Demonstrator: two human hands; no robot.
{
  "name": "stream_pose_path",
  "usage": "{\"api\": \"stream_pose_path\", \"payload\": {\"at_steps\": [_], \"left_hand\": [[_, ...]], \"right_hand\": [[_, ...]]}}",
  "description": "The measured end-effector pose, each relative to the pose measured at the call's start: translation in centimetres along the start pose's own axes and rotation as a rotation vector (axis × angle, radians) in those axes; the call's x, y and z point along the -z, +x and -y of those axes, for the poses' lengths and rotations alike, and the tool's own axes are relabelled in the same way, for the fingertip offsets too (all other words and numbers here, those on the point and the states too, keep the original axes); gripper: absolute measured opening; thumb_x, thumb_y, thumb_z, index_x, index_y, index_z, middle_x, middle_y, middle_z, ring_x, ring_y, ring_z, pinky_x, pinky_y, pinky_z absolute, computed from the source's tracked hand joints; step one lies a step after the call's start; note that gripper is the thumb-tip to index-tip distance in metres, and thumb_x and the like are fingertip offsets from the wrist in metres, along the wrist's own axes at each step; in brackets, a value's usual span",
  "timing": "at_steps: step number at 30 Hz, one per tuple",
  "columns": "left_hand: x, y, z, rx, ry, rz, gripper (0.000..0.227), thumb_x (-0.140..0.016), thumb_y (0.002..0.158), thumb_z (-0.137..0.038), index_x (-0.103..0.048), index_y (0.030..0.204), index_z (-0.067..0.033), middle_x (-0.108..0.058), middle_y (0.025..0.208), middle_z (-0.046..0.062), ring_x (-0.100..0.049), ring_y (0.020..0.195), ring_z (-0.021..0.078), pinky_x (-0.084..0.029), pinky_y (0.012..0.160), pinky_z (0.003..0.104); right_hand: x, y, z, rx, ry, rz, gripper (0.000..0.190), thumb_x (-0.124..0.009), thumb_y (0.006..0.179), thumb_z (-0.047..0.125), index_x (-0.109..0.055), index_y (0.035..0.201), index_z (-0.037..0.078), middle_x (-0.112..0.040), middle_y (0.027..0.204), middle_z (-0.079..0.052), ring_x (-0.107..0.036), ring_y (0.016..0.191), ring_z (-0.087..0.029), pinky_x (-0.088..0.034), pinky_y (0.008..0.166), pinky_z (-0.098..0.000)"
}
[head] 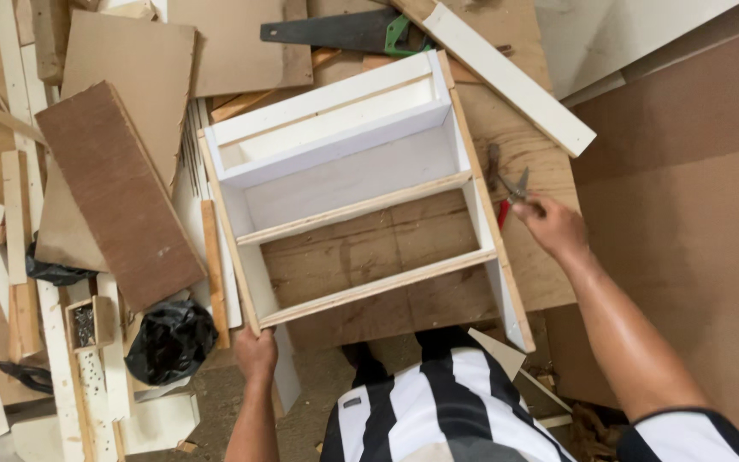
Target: The person assembles a wooden shelf by hammering nails into boards, fitting various plywood pieces together, and handling wooden components on a workbench.
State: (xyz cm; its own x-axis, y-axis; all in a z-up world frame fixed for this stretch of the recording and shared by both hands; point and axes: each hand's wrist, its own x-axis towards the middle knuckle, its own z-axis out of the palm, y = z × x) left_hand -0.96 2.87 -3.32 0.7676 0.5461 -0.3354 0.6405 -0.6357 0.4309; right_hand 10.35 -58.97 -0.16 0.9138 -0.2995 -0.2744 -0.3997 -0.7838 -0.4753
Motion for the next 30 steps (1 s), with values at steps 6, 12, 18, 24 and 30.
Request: {"api": "stream_pose_path", "payload": {"at_steps": [6,12,18,24,30], "left_hand": [[0.5,-0.4,-1.8,0.151,0.003,0.021,0.036,-0.067,0.086,-0.024,-0.076,0.114,-0.0042,-0.075,0.095,0.025,-0.073,0.091,0.0424,-0.055,0.083,0.051],[0.5,-0.6,-2.1,0.046,0.014,-0.034,0.037,-0.066,0.085,-0.024,-0.077,0.116,-0.0058,-0.074,0.095,0.025,-0.072,0.092,0.0422,-0.055,0.082,0.050],[1.0,-0.9,-3.4,0.190,-0.002,0.025,0.036,-0.066,0.087,-0.028,-0.077,0.113,-0.0062,-0.076,0.089,0.024,-0.075,0.086,0.0405,-0.056,0.080,0.050],[1.0,-0.9,-3.0,0.121,0.009,0.015,0.035,-0.067,0.085,-0.027,-0.077,0.111,-0.0058,-0.074,0.089,0.026,-0.073,0.089,0.0435,-0.055,0.080,0.052],[-0.8,0.2,-0.1,0.000,0.036,-0.058,0.032,-0.066,0.083,-0.025,-0.077,0.104,-0.0031,-0.073,0.091,0.027,-0.071,0.089,0.0456,-0.055,0.081,0.054]], "right_hand": [[-0.4,15.4,-1.6,-0.006,-0.267,-0.023,0.098,-0.079,0.084,0.054,-0.032,0.159,0.009,-0.027,0.163,-0.024,-0.023,0.151,-0.041,-0.029,0.116,-0.0607],[-1.1,22.1,-4.8,-0.117,-0.274,0.004,0.106,-0.079,0.084,0.050,-0.019,0.163,0.012,-0.021,0.166,-0.019,-0.018,0.152,-0.038,-0.026,0.114,-0.0651],[0.4,19.9,-2.1,-0.148,-0.431,0.102,0.091,-0.084,0.081,0.051,-0.044,0.150,0.007,-0.052,0.147,-0.021,-0.044,0.140,-0.037,-0.039,0.116,-0.0513],[1.3,17.4,-0.7,-0.143,-0.044,0.078,0.085,-0.084,0.075,0.041,-0.052,0.145,0.005,-0.066,0.130,-0.021,-0.066,0.115,-0.036,-0.053,0.095,-0.0516],[2.3,11.3,3.2,-0.040,0.541,0.087,0.078,-0.084,0.077,0.028,-0.052,0.144,0.006,-0.066,0.130,-0.019,-0.066,0.114,-0.027,-0.054,0.093,-0.0401]]}}
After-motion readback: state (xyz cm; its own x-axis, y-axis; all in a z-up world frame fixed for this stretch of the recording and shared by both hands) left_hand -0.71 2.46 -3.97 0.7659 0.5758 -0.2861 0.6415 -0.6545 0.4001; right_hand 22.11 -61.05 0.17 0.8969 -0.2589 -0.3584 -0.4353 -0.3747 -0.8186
